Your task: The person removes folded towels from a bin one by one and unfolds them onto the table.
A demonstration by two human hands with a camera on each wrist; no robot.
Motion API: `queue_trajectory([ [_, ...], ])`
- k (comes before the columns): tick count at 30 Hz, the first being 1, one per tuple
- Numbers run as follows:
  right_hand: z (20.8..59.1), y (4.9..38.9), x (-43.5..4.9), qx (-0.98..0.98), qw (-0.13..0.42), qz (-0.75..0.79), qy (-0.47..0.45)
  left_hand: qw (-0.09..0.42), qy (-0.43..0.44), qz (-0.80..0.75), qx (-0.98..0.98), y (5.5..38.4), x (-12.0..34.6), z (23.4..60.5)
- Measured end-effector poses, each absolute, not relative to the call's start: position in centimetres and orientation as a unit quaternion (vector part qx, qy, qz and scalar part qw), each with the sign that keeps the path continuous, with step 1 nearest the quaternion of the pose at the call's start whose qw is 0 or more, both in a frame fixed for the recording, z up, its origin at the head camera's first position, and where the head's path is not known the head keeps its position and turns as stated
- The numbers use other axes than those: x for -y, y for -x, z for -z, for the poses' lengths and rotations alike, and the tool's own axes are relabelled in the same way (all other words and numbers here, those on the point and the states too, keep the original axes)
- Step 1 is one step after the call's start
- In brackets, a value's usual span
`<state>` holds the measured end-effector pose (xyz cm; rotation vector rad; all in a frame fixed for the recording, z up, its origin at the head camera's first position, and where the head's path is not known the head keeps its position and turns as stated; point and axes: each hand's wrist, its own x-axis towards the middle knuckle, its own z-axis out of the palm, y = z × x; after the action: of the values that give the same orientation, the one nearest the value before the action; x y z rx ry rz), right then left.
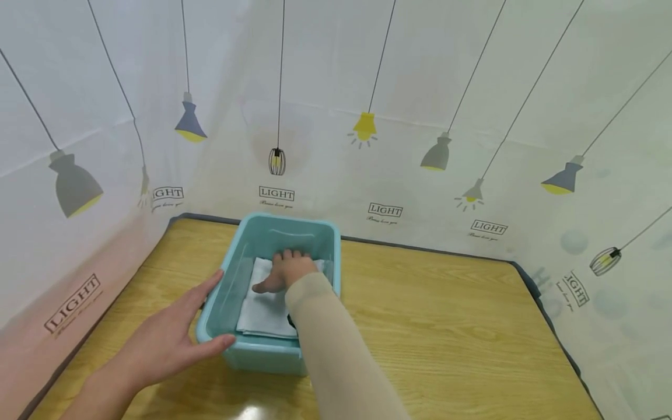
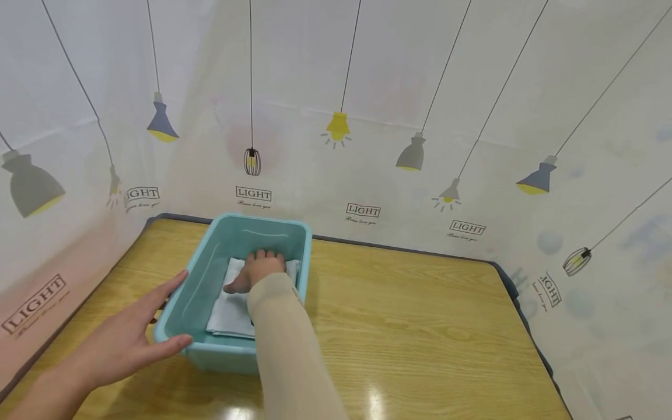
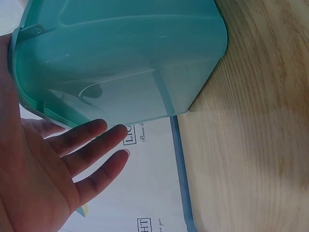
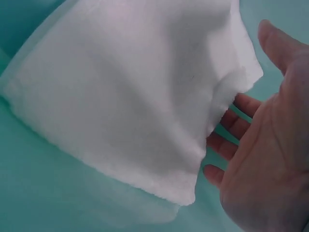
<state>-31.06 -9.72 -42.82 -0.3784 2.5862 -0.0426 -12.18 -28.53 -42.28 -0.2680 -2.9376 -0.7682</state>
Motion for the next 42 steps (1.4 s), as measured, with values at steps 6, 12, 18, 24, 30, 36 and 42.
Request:
queue_trajectory([
  [6,45.9,33.2,10.3,-0.957,0.247,-0.02,0.149,0.04,0.084,0.251,0.963,12.2,28.6,42.4],
  [12,46.8,33.8,10.1,-0.959,0.237,-0.025,0.156,0.041,0.086,0.255,0.962,12.2,28.6,42.3],
  [18,47.1,33.8,10.0,-0.959,0.226,-0.019,0.17,0.055,0.094,0.256,0.961,12.1,28.6,42.4],
  [24,47.0,33.5,9.7,-0.961,0.202,-0.039,0.183,0.059,0.101,0.26,0.959,11.9,28.4,42.7],
  [30,46.2,33.6,9.9,-0.959,0.195,-0.037,0.2,0.059,0.096,0.259,0.959,11.8,28.5,42.8],
  [36,45.4,33.9,10.1,-0.956,0.218,-0.038,0.193,0.046,0.091,0.256,0.961,12.1,28.7,42.4],
  [42,45.0,34.2,10.2,-0.955,0.231,-0.021,0.187,0.033,0.086,0.256,0.962,12.2,28.6,42.2],
])
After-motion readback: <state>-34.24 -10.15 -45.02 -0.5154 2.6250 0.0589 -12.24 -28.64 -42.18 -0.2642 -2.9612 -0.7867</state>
